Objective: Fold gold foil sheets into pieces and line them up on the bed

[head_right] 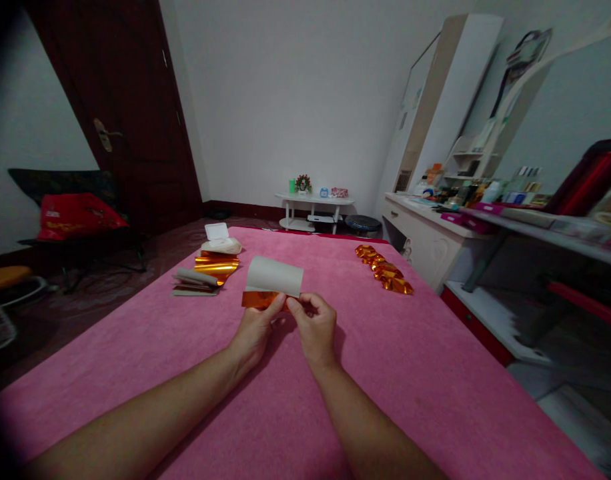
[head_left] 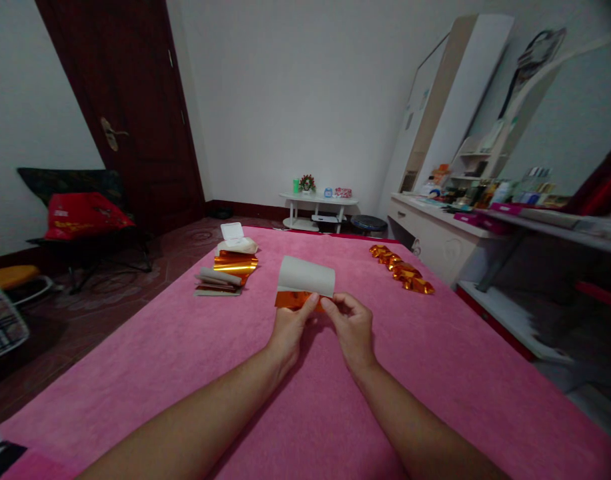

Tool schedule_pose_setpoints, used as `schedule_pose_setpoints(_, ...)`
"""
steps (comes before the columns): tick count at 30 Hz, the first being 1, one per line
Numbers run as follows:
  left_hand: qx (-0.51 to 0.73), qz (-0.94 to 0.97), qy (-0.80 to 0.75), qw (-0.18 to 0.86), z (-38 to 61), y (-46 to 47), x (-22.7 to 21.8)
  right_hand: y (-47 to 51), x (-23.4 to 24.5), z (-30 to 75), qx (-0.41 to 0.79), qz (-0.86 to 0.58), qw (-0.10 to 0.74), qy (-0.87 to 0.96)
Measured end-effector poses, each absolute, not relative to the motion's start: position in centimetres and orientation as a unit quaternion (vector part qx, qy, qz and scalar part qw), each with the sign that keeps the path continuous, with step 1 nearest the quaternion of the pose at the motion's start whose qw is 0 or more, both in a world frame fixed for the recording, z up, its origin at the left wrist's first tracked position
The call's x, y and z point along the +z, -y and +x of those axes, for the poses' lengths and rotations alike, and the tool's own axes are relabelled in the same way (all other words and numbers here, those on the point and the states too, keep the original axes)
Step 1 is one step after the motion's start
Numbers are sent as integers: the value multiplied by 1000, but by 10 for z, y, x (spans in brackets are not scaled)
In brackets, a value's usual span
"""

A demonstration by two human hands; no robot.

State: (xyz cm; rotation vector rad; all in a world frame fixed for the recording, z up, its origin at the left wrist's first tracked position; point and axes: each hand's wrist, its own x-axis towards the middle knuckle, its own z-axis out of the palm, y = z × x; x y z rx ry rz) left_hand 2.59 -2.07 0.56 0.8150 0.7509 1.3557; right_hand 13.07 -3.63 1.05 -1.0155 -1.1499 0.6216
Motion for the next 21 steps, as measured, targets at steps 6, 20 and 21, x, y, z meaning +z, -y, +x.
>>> schedule_pose_setpoints(6, 601, 357, -308, 645, 28, 22, 7, 35, 10, 130, 249, -464, 679, 512)
schedule_pose_setpoints(20, 623, 359, -334, 610, 17, 8, 6, 31, 5, 141, 242, -466, 677, 516)
schedule_pose_setpoints(21, 625, 367, -335, 603, 15, 6, 6, 30, 4, 142, 245, -465, 679, 512)
